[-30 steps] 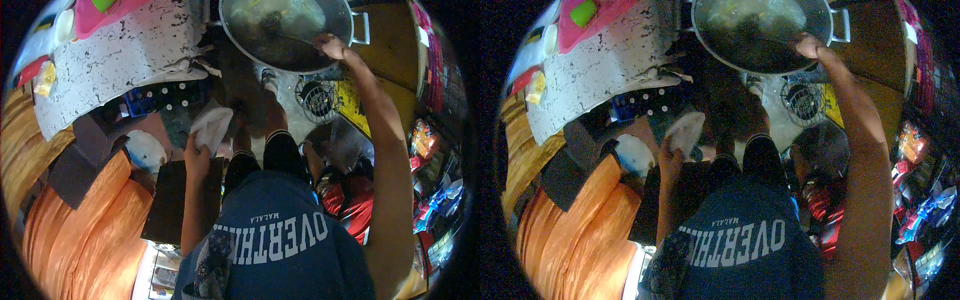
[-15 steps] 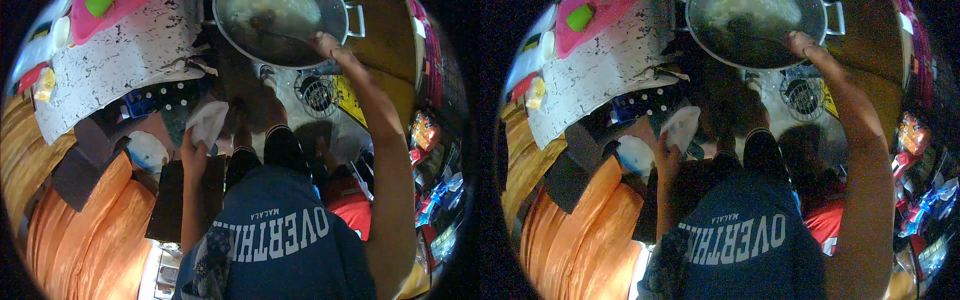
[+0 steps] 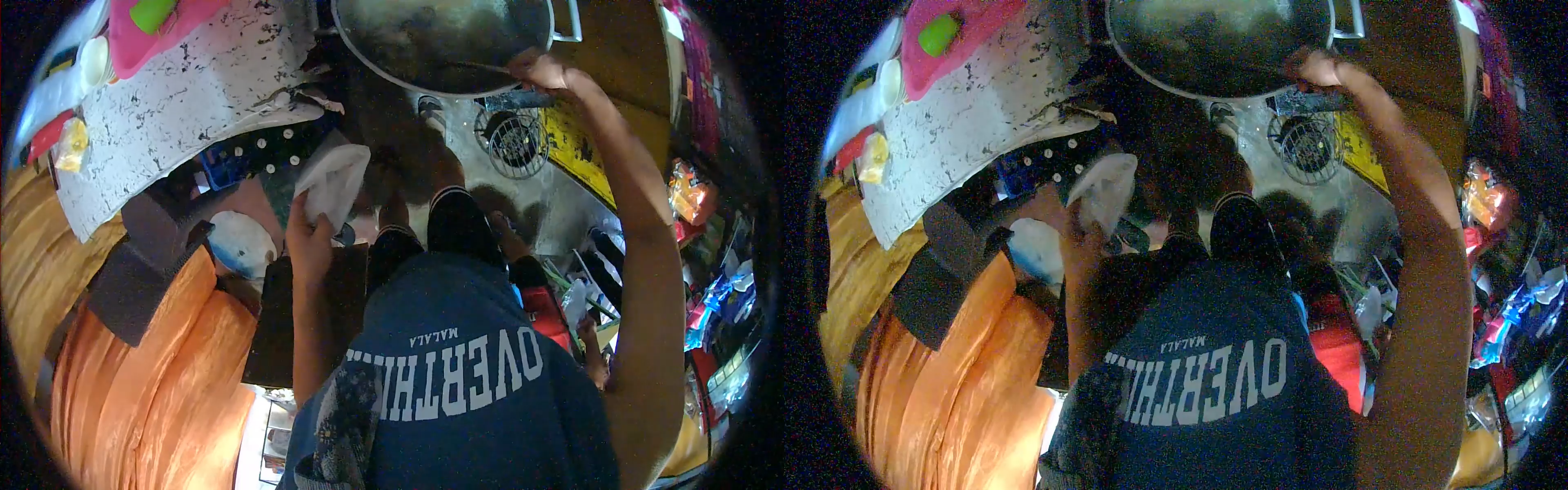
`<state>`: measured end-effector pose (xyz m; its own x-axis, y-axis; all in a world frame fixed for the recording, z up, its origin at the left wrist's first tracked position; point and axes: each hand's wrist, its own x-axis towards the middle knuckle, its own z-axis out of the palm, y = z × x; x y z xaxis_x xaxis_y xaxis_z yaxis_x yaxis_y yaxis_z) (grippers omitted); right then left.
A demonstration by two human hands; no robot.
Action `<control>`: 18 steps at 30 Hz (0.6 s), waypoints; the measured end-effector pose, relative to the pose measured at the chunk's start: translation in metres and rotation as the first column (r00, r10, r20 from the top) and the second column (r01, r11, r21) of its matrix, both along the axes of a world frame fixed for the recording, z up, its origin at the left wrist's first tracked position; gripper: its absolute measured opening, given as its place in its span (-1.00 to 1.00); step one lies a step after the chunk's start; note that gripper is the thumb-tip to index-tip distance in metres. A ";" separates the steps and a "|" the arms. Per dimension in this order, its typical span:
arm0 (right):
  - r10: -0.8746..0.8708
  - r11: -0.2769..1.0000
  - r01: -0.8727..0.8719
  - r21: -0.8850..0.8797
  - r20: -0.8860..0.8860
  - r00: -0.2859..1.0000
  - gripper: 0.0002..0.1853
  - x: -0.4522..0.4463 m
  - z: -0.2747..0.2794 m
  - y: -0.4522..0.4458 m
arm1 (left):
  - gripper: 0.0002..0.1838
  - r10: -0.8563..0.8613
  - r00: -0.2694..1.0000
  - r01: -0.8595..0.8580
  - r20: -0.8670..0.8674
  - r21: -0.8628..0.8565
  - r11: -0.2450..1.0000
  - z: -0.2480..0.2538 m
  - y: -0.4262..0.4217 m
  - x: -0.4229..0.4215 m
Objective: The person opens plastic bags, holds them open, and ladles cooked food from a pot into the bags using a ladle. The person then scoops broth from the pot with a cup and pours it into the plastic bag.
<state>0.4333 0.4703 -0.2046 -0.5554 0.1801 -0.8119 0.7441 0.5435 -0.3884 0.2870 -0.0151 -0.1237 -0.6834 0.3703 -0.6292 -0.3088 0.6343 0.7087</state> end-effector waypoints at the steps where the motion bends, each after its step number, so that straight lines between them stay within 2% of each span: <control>1: -0.002 1.000 0.002 0.002 -0.002 1.000 -0.72 0.005 -0.001 0.003 | -0.44 -0.024 1.000 0.024 -0.016 0.013 1.000 0.001 -0.001 -0.002; 4: 0.087 0.996 -0.087 0.021 -0.031 0.996 -0.71 0.015 0.004 0.011 | -0.44 -0.013 1.000 0.013 0.002 0.049 0.999 0.025 0.018 -0.004; 6: -0.029 1.000 0.030 0.004 -0.092 0.995 -0.76 0.016 0.029 0.001 | -0.44 0.022 0.999 -0.024 0.038 0.067 0.997 0.048 0.037 -0.009; 7: 0.077 0.997 -0.076 0.015 -0.209 0.975 -0.74 0.027 0.013 0.010 | -0.44 -0.018 0.999 0.020 -0.033 0.078 0.997 0.056 0.045 -0.011; 8: 0.077 0.997 -0.076 0.015 -0.211 0.975 -0.74 0.025 0.025 0.006 | -0.43 -0.057 0.993 0.066 -0.101 0.087 0.994 0.063 0.051 -0.013; 10: -0.149 0.987 0.148 0.071 0.007 0.989 -0.69 0.018 0.061 -0.006 | -0.42 -0.017 0.998 0.026 -0.061 0.147 0.989 0.075 0.063 -0.017; 11: -0.146 0.986 0.145 0.077 0.003 0.989 -0.69 0.032 0.043 0.005 | -0.42 0.003 0.999 0.005 -0.043 0.183 0.983 0.078 0.071 -0.021; 12: 0.030 0.985 -0.008 0.175 -0.125 0.992 -0.66 0.056 0.010 0.020 | -0.41 0.022 0.999 -0.017 -0.023 0.218 0.976 0.082 0.078 -0.025; 14: 0.220 0.942 -0.144 0.303 -0.233 0.947 -0.61 0.064 0.006 0.034 | -0.42 -0.155 0.944 0.206 -0.290 0.154 0.966 0.084 0.098 -0.040; 15: 0.098 0.973 -0.055 0.226 -0.184 0.978 -0.59 0.060 0.026 0.029 | -0.44 -0.103 0.971 0.153 -0.217 0.227 0.962 0.082 0.113 -0.048; 16: 0.049 0.982 -0.012 0.188 -0.190 0.981 -0.60 0.065 0.024 0.037 | -0.44 -0.100 0.970 0.153 -0.220 0.237 0.959 0.084 0.131 -0.058; 18: -0.052 0.991 0.075 0.113 -0.198 0.979 -0.64 0.076 0.018 0.052 | -0.46 -0.204 0.955 0.259 -0.213 0.278 0.925 0.089 0.172 -0.078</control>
<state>0.5089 0.5221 -0.1868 -0.6844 0.3087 -0.6606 0.6954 0.5487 -0.4641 0.2090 0.1567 -0.0346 -0.6455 0.6837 -0.3404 -0.0308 0.4221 0.9060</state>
